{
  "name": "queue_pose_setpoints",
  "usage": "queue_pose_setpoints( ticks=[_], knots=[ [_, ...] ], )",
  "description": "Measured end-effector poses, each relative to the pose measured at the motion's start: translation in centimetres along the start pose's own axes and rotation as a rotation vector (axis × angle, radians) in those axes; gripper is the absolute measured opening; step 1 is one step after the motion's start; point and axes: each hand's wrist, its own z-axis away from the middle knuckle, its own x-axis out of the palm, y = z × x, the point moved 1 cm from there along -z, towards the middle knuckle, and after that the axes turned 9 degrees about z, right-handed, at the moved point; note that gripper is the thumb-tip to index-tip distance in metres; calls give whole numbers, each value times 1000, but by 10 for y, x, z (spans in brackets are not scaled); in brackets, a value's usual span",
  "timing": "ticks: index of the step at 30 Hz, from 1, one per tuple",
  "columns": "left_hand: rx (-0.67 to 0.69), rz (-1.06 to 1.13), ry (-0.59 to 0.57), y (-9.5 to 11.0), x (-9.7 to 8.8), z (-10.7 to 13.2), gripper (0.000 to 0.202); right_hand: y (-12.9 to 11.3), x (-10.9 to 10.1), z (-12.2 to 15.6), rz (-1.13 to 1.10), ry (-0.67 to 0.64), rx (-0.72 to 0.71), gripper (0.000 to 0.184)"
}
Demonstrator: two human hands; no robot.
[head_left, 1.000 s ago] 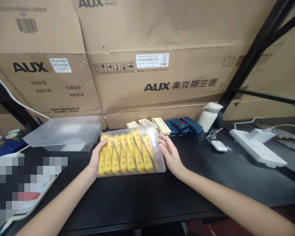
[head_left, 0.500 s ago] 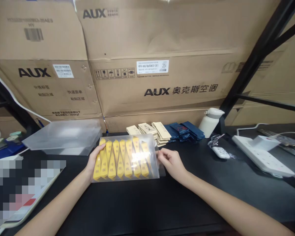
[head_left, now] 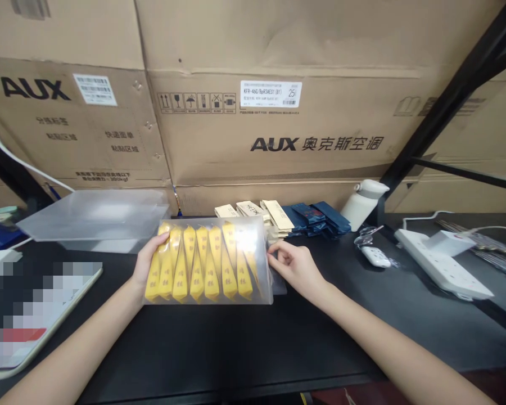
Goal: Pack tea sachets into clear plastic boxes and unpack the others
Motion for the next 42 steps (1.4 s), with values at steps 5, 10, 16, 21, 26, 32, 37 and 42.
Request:
queue_pose_setpoints(
  ticks=[5,10,16,21,26,32,37,42],
  knots=[
    [-14,-52,-1,-8,-3,0,20,-5,7,3,-104,-193,83,31],
    [56,-62,7,1,-2,-2,15,-2,3,-6,-456,-294,163,47],
    [-37,-60,6,-5,-3,6,16,-11,-2,0,-551,-437,247,65],
    [-59,-42,-9,-18,-3,17,25,-26,8,14,-467,-369,130,55],
    [15,-76,-40,-26,-5,24,29,-32,16,26,-457,-311,152,72],
    [99,-254,-230,-36,-10,33,31,-40,20,31,-492,-195,171,62],
    [159,-460,-330,-30,-3,39,48,-36,21,30,-499,-196,259,61],
    [154,-428,-374,-13,-2,30,47,-38,11,26,-411,-157,154,49]
  ],
)
